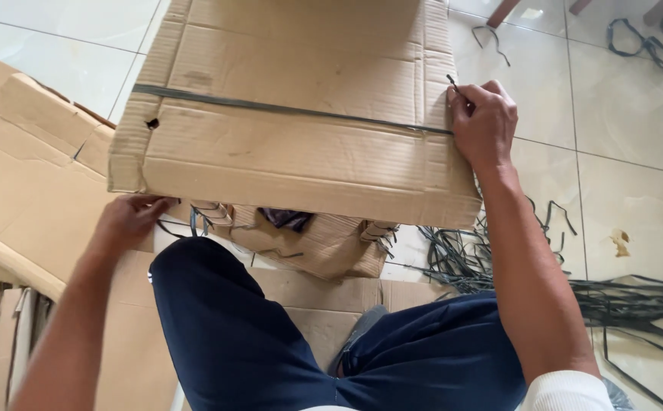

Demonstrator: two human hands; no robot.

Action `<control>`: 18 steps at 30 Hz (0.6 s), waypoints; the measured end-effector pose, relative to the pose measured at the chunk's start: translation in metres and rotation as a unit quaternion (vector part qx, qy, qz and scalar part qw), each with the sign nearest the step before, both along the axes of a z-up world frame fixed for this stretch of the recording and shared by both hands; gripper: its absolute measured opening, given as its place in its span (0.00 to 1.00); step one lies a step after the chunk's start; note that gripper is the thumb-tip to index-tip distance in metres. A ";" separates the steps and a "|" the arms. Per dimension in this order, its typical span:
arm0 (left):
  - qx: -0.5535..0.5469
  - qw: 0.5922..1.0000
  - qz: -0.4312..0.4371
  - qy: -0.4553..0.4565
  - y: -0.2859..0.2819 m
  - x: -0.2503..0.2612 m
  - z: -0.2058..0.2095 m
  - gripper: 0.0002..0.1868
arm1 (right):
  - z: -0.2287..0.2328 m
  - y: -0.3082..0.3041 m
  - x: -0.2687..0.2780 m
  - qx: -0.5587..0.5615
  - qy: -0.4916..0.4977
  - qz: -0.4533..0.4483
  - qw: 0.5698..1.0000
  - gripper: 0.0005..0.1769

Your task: Wrapping a wooden chair with cardboard and securing it with black plastic straps.

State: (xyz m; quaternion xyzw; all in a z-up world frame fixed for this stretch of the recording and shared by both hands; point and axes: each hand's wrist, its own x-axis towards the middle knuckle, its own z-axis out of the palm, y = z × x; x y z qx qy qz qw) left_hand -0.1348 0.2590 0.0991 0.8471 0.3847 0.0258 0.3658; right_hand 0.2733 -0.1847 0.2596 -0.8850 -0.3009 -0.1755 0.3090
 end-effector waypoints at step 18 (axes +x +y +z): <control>0.353 0.825 -0.146 -0.417 0.093 0.175 0.150 0.11 | -0.003 0.009 -0.011 -0.073 -0.116 -0.033 0.990 0.07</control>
